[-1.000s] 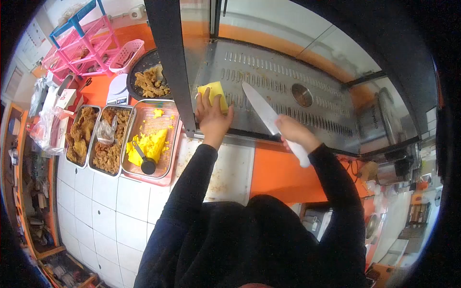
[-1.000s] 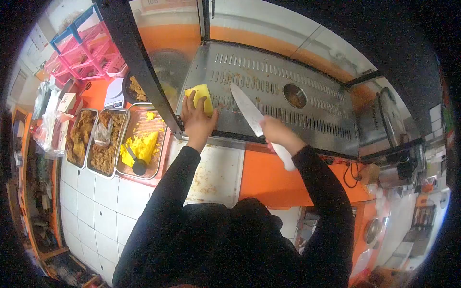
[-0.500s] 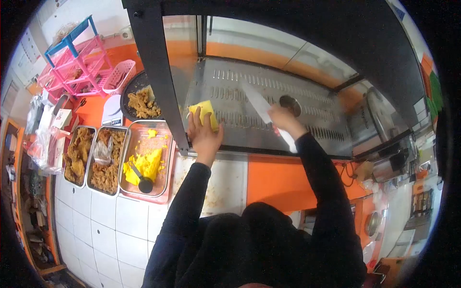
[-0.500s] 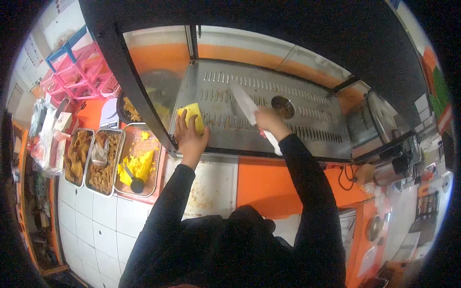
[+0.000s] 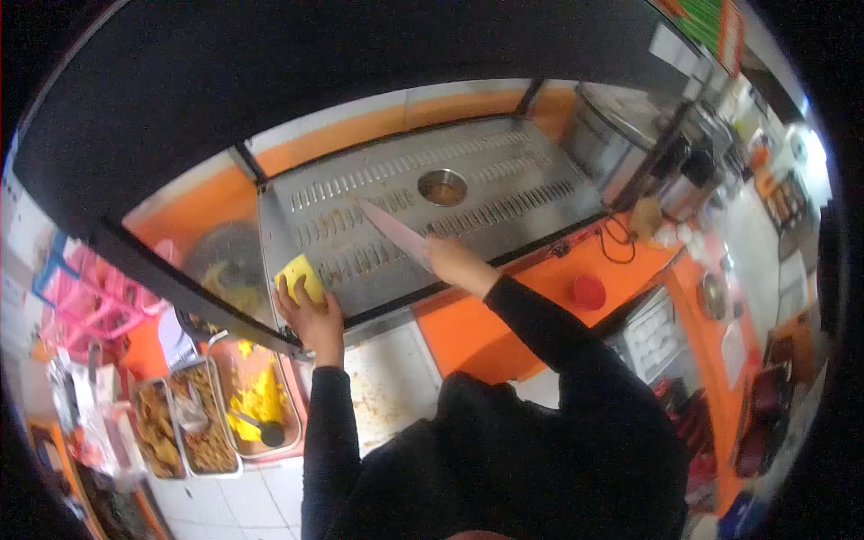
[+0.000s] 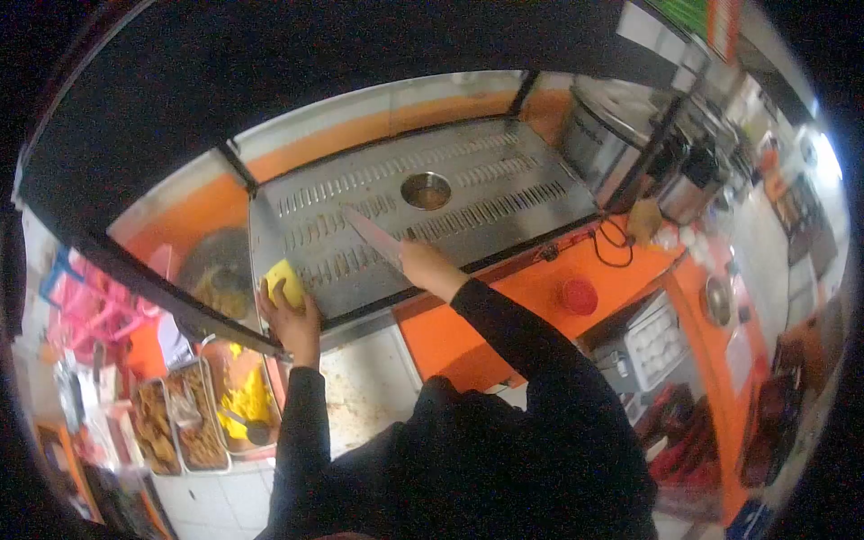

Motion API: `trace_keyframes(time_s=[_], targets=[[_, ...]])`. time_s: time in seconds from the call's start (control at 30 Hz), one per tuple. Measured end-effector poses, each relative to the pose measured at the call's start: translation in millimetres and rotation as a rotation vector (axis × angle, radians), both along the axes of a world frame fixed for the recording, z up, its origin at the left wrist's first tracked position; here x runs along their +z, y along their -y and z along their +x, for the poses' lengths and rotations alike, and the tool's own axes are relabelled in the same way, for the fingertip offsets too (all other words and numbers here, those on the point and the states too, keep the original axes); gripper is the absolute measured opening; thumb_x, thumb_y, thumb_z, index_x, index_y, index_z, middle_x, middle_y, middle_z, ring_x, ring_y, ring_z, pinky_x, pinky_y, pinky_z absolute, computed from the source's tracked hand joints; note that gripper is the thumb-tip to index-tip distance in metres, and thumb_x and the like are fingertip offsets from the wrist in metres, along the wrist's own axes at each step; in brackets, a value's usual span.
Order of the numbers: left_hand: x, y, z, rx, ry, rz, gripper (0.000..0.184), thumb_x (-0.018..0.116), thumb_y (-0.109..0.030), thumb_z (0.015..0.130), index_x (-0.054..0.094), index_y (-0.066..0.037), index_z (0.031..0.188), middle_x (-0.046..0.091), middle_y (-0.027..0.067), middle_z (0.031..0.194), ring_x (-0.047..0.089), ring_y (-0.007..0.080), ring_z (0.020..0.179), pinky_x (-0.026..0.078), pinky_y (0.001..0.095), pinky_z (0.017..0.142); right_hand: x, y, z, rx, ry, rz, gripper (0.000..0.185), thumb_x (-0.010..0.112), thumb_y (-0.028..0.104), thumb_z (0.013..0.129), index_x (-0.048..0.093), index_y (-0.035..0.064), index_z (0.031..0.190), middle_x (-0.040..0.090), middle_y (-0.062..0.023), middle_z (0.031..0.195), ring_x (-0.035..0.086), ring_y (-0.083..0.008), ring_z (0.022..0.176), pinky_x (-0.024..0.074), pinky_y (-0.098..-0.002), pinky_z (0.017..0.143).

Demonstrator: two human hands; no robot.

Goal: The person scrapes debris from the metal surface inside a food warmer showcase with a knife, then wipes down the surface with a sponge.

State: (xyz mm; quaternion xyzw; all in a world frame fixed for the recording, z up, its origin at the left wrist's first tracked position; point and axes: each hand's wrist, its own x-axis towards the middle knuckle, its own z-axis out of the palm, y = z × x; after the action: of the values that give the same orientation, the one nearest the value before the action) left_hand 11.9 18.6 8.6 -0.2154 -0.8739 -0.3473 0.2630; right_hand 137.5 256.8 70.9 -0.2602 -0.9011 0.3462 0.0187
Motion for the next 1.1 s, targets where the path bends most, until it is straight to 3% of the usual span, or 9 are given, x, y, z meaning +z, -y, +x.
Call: trace_keyframes(time_s=[0.07, 0.17, 0.37, 0.47, 0.57, 0.67, 0.83, 1.0, 1.1], targets=[[2, -3, 2, 0.040, -0.004, -0.014, 0.050, 0.063, -0.018, 0.075, 0.052, -0.005, 0.122, 0.035, 0.0167, 0.145, 0.026, 0.0419, 0.136, 0.026, 0.0493, 0.111, -20, -1, 15, 0.026, -0.161, 0.371, 0.026, 0.052, 0.025, 0.092, 0.050, 0.0050, 0.108, 0.062, -0.0223, 0.085, 0.063, -0.0405, 0.074, 0.0493, -0.0519, 0.063], [-2, -4, 1, 0.038, -0.035, -0.019, 0.049, 0.062, -0.018, 0.076, 0.052, -0.005, 0.122, 0.035, 0.0160, 0.145, 0.025, 0.0416, 0.137, 0.026, 0.0494, 0.111, 5, 16, 60, -0.093, -0.138, 0.465, 0.026, 0.054, 0.023, 0.090, 0.048, 0.0051, 0.108, 0.062, -0.0231, 0.086, 0.063, -0.0413, 0.074, 0.0499, -0.0540, 0.064], [-3, -4, 2, 0.035, -0.063, -0.027, 0.044, 0.063, -0.018, 0.076, 0.054, -0.006, 0.118, 0.036, 0.0172, 0.143, 0.028, 0.0416, 0.135, 0.027, 0.0501, 0.111, -28, -8, 137, -0.216, -0.213, 0.665, 0.027, 0.055, 0.020, 0.089, 0.046, 0.0097, 0.112, 0.061, -0.0197, 0.083, 0.063, -0.0421, 0.074, 0.0497, -0.0542, 0.063], [-3, -4, 1, 0.021, -0.078, -0.020, 0.043, 0.063, -0.017, 0.076, 0.055, -0.006, 0.116, 0.036, 0.0175, 0.143, 0.028, 0.0419, 0.134, 0.027, 0.0502, 0.110, -35, -19, 166, -0.377, -0.049, 0.461, 0.026, 0.055, 0.019, 0.089, 0.048, 0.0101, 0.112, 0.063, -0.0202, 0.087, 0.062, -0.0411, 0.081, 0.0479, -0.0516, 0.071], [0, -3, 5, 0.003, -0.071, -0.019, 0.042, 0.063, -0.017, 0.075, 0.055, -0.006, 0.115, 0.037, 0.0190, 0.141, 0.029, 0.0419, 0.133, 0.028, 0.0500, 0.110, -33, -39, 201, -0.517, -0.147, 0.270, 0.031, 0.053, 0.021, 0.090, 0.049, 0.0099, 0.119, 0.065, -0.0220, 0.092, 0.062, -0.0417, 0.083, 0.0484, -0.0506, 0.072], [0, -3, 4, -0.014, -0.059, 0.006, 0.042, 0.063, -0.015, 0.074, 0.054, -0.005, 0.113, 0.040, 0.0218, 0.138, 0.033, 0.0409, 0.131, 0.030, 0.0491, 0.108, -25, -85, 245, -0.614, -0.032, 0.342, 0.032, 0.052, 0.024, 0.092, 0.054, 0.0074, 0.119, 0.065, -0.0238, 0.092, 0.063, -0.0410, 0.086, 0.0484, -0.0498, 0.074], [1, -6, 5, -0.003, -0.077, -0.014, 0.042, 0.064, -0.015, 0.073, 0.054, -0.004, 0.113, 0.040, 0.0213, 0.138, 0.037, 0.0418, 0.127, 0.033, 0.0487, 0.106, -14, -200, 312, -0.589, 0.026, 0.346, 0.034, 0.046, 0.032, 0.095, 0.059, 0.0012, 0.099, 0.061, -0.0198, 0.074, 0.060, -0.0308, 0.055, 0.0474, -0.0436, 0.053], [1, -7, 5, 0.021, -0.045, -0.011, 0.043, 0.065, -0.017, 0.074, 0.054, -0.005, 0.114, 0.040, 0.0197, 0.139, 0.037, 0.0403, 0.129, 0.034, 0.0477, 0.105, -24, -255, 345, -0.629, 0.040, 0.072, 0.028, 0.050, 0.025, 0.092, 0.062, 0.0016, 0.101, 0.065, -0.0195, 0.086, 0.065, -0.0347, 0.077, 0.0513, -0.0433, 0.062], [-2, -7, 4, 0.033, -0.037, -0.015, 0.043, 0.065, -0.018, 0.074, 0.055, -0.005, 0.114, 0.038, 0.0189, 0.141, 0.038, 0.0390, 0.129, 0.034, 0.0467, 0.105, -31, -288, 347, -0.440, 0.187, 0.195, 0.023, 0.050, 0.022, 0.092, 0.060, 0.0015, 0.098, 0.064, -0.0168, 0.080, 0.063, -0.0320, 0.068, 0.0505, -0.0401, 0.056]])
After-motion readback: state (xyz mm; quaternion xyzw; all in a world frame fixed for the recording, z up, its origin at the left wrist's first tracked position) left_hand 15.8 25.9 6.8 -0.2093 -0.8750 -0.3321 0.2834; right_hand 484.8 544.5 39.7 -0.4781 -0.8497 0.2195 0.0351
